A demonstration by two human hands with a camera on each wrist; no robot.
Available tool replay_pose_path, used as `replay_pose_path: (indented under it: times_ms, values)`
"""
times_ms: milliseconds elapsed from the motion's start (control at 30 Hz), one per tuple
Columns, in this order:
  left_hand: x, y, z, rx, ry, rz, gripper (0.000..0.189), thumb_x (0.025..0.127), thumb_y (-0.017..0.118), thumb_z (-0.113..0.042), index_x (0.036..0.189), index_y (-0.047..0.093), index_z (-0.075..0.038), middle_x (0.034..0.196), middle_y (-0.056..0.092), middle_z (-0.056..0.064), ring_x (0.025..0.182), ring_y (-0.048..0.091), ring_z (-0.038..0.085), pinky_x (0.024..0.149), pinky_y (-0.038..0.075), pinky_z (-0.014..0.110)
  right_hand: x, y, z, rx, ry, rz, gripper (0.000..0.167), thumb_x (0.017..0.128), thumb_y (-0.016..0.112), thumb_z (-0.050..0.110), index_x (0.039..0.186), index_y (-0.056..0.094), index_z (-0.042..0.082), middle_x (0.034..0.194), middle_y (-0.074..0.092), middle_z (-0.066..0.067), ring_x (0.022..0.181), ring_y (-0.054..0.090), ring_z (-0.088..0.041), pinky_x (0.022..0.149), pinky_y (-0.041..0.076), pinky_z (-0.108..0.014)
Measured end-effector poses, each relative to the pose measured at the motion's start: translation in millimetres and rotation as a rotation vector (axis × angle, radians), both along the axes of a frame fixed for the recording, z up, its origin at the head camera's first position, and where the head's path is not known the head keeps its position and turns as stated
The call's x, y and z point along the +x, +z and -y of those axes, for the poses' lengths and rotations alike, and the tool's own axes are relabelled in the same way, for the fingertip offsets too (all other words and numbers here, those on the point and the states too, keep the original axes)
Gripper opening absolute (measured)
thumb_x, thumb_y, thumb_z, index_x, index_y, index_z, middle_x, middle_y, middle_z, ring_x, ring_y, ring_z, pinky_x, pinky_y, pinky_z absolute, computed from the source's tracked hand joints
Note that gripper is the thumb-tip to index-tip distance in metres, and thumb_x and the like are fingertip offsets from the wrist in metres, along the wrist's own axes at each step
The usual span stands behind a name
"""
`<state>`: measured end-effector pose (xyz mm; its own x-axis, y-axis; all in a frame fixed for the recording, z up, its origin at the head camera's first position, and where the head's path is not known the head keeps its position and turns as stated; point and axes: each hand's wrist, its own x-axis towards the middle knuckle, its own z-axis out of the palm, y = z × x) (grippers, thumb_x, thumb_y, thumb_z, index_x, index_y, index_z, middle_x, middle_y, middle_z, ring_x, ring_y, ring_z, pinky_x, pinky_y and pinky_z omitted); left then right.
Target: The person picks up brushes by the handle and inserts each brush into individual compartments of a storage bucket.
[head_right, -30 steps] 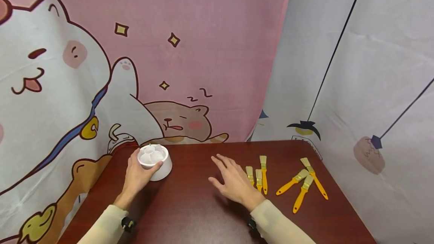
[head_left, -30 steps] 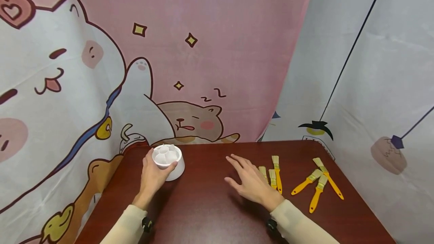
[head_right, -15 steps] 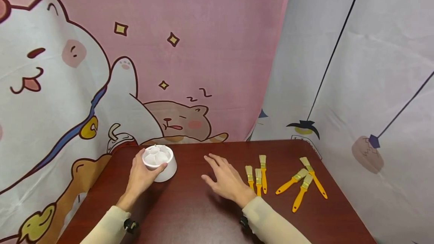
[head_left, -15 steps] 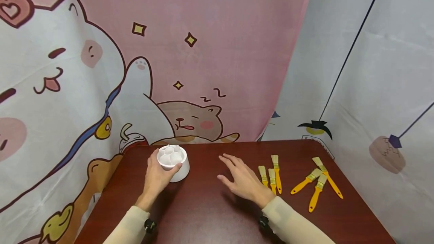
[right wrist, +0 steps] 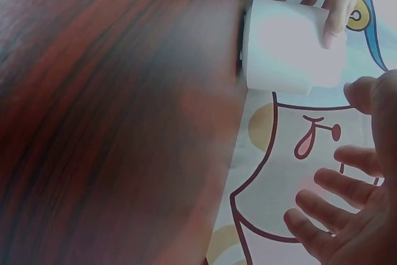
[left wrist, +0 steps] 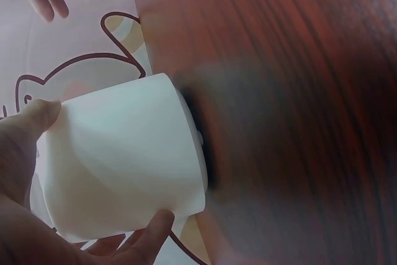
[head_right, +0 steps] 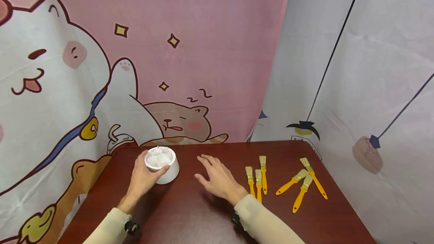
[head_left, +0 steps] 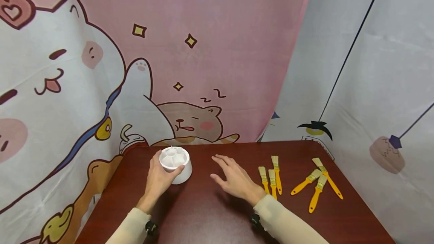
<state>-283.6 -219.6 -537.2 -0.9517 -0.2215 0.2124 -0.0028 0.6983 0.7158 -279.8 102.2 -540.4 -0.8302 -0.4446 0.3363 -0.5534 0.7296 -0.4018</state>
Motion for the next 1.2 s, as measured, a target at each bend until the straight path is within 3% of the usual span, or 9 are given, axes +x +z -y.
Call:
replay_pose_path:
  times_ms: [433,900,1200]
  values:
    - [4.8,-2.5,-6.7,-0.002,-0.03,-0.009,0.118,0.09,0.101,-0.051,0.176,0.034,-0.006,0.163,0.053,0.03,0.144,0.065,0.055,0.116,0.056,0.074,-9.3,-9.2,19,-0.022,0.02,-0.018,0.067,0.115,0.074,0.048,0.173,0.056,0.019,0.174,0.061,-0.006,0.158,0.062,-0.032,0.125,0.057,-0.055]
    - [8.7,0.7,-11.3,0.002,-0.052,-0.003,0.119,0.09,0.101,-0.05,0.176,0.035,-0.004,0.164,0.054,0.032,0.144,0.066,0.054,0.116,0.056,0.073,-18.1,-4.7,41,-0.055,0.056,-0.01,0.063,0.115,0.075,0.04,0.171,0.058,0.016,0.17,0.064,-0.009,0.157,0.064,-0.031,0.126,0.056,-0.053]
    - [9.3,0.7,-16.1,-0.005,-0.088,-0.018,0.117,0.088,0.103,-0.05,0.173,0.037,-0.002,0.163,0.056,0.032,0.142,0.067,0.053,0.116,0.057,0.07,-21.9,-4.2,55,-0.062,0.104,-0.05,0.061,0.113,0.079,0.034,0.166,0.062,0.007,0.166,0.068,-0.013,0.154,0.068,-0.031,0.127,0.056,-0.051]
